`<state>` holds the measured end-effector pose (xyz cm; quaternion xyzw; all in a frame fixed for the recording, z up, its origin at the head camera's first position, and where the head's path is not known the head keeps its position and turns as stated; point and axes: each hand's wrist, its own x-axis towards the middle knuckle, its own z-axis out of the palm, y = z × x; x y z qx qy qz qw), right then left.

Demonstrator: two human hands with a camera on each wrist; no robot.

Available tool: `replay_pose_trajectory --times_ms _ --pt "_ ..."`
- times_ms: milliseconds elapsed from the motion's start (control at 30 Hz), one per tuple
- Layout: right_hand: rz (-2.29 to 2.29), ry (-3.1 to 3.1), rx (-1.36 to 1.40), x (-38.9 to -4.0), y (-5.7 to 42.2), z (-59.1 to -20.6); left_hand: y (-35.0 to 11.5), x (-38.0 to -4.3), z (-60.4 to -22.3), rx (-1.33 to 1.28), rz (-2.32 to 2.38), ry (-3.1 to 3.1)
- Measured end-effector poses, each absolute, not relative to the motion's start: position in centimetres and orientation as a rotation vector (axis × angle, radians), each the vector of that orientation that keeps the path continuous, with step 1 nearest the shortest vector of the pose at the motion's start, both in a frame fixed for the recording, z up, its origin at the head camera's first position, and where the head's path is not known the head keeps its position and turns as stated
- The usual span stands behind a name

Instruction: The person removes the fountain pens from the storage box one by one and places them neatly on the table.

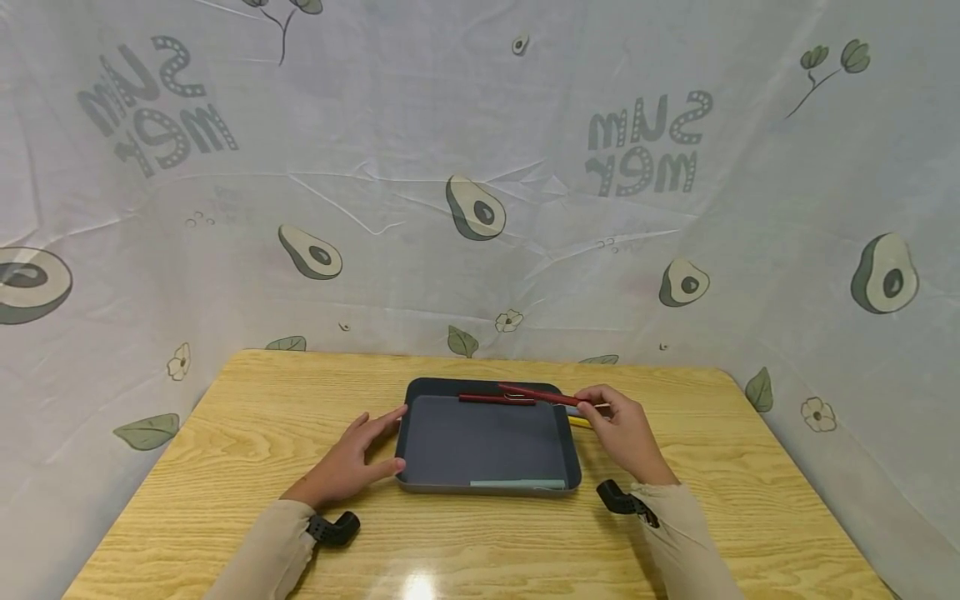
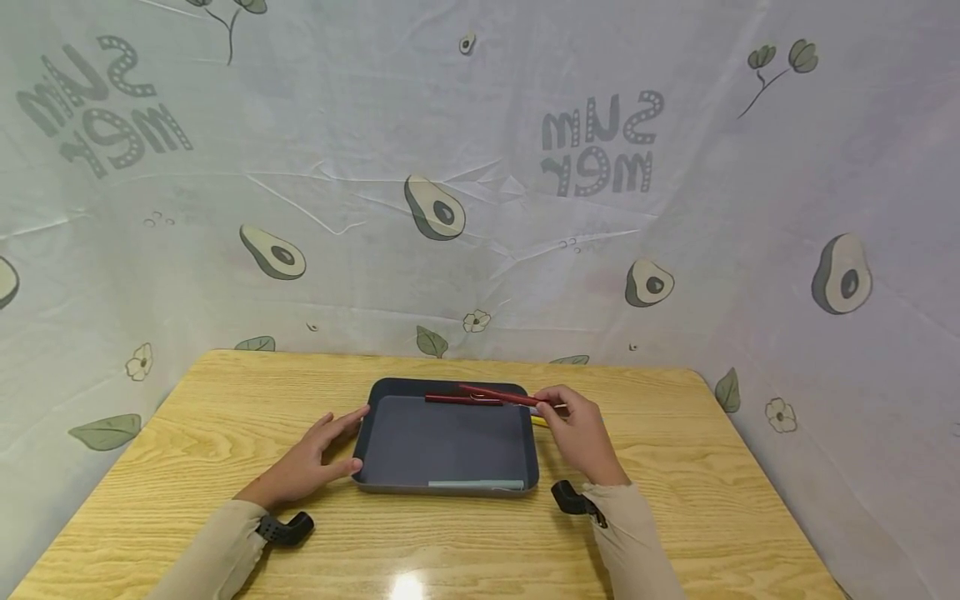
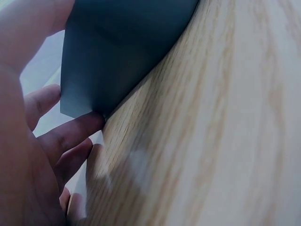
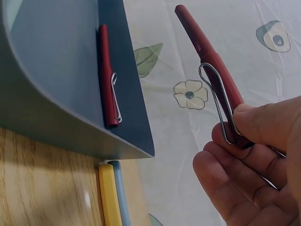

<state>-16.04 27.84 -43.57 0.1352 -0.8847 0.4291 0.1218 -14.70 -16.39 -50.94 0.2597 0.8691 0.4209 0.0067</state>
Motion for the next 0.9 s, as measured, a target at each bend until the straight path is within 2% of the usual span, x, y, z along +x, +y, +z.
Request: replay_pose_trajectory --times_ms 900 --pt "1.217 -2.541 0.340 -16.3 29.1 -43.6 -16.4 -14.6 -50.9 0.797 1.308 2.723"
